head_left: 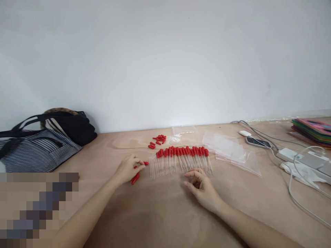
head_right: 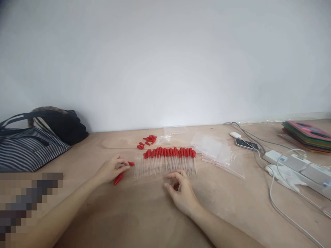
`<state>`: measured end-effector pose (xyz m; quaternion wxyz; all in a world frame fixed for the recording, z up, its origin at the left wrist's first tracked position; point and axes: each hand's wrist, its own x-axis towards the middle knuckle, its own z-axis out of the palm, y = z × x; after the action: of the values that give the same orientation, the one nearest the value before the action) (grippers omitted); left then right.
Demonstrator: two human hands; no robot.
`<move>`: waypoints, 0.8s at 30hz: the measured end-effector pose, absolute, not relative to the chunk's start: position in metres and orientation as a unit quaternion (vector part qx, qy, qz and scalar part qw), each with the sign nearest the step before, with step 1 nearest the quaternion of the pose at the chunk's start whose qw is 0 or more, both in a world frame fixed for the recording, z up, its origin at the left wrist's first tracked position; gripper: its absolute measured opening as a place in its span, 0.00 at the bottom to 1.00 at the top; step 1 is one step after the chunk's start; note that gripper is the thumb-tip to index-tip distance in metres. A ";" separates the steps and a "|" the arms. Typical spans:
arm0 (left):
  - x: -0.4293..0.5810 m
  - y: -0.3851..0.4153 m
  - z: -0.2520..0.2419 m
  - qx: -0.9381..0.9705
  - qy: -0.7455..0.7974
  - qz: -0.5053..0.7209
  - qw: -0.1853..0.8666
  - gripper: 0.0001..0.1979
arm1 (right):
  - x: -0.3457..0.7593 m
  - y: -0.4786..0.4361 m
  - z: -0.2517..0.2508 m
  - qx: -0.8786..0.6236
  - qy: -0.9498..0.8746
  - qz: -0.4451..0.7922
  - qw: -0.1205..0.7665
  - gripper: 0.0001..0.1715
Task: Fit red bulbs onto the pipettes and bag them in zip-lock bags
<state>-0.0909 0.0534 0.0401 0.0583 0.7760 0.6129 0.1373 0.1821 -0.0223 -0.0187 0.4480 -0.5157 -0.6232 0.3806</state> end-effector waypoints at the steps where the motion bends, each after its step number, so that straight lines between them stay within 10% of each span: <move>1: -0.084 0.050 0.039 0.763 0.632 0.126 0.059 0.15 | 0.182 -0.022 -0.019 -0.517 -0.624 0.379 0.446 0.09; 24: -0.042 0.051 0.046 0.664 0.739 0.054 0.096 0.17 | 0.182 -0.021 -0.022 -0.517 -0.623 0.374 0.452 0.09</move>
<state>-0.0419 0.0508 0.0464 0.0959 0.6644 0.7392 0.0537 0.1824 -0.0212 -0.0219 0.4524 -0.5167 -0.6234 0.3738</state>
